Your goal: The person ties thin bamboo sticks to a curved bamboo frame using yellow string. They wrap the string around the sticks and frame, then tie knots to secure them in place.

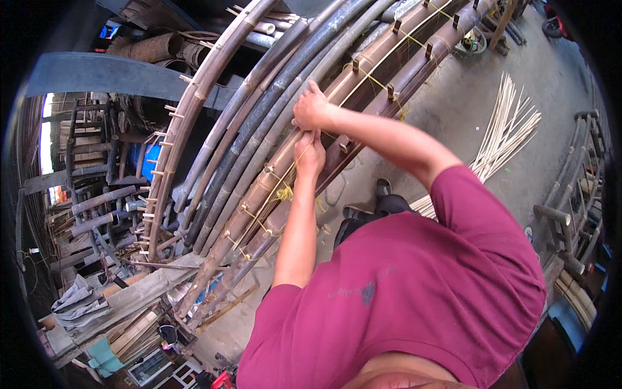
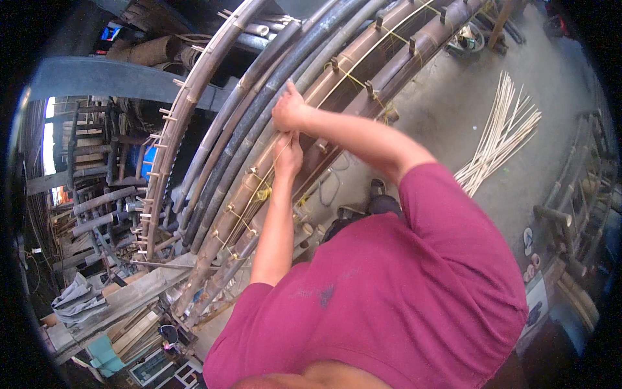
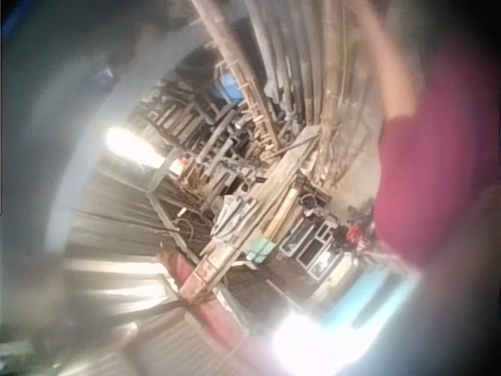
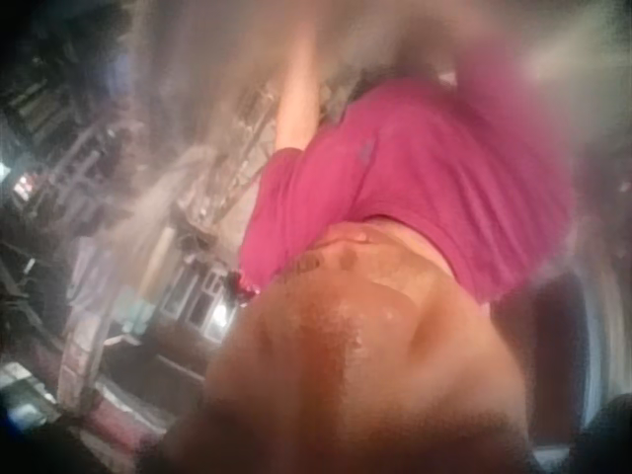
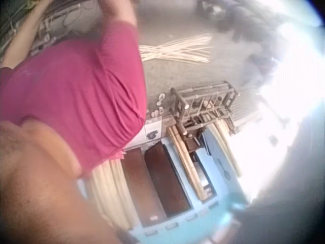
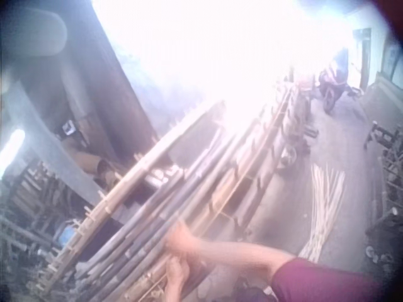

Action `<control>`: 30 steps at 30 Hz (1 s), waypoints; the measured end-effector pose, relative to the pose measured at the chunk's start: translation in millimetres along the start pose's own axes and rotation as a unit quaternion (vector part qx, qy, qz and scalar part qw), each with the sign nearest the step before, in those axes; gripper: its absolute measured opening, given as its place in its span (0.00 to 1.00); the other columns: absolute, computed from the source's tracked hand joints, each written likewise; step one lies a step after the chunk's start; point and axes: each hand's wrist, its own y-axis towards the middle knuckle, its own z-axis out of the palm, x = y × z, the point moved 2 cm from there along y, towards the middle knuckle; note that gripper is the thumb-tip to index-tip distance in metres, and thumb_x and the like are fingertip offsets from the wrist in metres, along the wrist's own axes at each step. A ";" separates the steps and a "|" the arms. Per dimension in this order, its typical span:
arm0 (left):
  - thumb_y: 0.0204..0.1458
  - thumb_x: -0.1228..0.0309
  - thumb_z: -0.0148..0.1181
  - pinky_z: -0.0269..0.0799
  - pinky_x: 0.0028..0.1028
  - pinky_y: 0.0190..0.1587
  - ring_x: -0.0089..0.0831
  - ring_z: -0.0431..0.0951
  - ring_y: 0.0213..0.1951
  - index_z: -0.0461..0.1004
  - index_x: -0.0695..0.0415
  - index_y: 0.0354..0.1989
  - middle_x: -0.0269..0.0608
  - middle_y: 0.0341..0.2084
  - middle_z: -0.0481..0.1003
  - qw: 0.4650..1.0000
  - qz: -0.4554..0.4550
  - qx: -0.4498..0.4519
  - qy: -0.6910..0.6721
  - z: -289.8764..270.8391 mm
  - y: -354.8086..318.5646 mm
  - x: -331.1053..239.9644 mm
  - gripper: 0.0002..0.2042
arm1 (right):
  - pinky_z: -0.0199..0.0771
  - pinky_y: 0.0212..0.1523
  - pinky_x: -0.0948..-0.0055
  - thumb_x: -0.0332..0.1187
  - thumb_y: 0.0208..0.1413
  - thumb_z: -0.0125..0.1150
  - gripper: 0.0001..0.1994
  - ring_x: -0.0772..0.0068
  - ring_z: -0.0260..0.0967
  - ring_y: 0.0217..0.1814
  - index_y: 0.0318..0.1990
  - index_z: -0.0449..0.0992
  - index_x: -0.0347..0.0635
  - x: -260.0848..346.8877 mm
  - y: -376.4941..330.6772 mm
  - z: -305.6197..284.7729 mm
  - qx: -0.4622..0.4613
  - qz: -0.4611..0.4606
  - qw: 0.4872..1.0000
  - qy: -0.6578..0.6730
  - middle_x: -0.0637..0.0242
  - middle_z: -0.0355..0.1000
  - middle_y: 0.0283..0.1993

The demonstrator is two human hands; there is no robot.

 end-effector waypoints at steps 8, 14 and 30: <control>0.61 0.57 0.51 0.72 0.48 0.37 0.57 0.78 0.37 0.78 0.52 0.40 0.53 0.31 0.79 0.997 -0.020 -0.067 0.036 -4.0 -3.7 -0.3 0.14 | 0.70 0.36 0.53 0.43 0.62 0.52 0.20 0.42 0.69 0.30 0.26 0.73 0.34 5.7 -180.8 11.3 0.100 -0.214 0.887 0.397 0.45 0.70 0.24; 0.61 0.73 0.48 0.75 0.28 0.36 0.26 0.81 0.32 0.77 0.63 0.36 0.44 0.27 0.80 0.980 0.016 -0.120 -0.158 -28.6 34.5 -36.5 0.11 | 0.71 0.44 0.56 0.45 0.62 0.50 0.25 0.44 0.69 0.28 0.17 0.72 0.38 14.7 -191.7 53.6 -0.007 -0.131 0.929 0.345 0.49 0.70 0.20; 0.60 0.62 0.51 0.69 0.43 0.54 0.55 0.74 0.53 0.60 0.67 0.63 0.66 0.48 0.73 0.987 -0.097 -0.095 0.085 -133.6 -56.2 74.5 0.27 | 0.70 0.53 0.65 0.40 0.58 0.59 0.16 0.64 0.72 0.49 0.50 0.73 0.42 146.7 -208.3 109.5 0.151 -0.020 0.791 0.592 0.65 0.74 0.44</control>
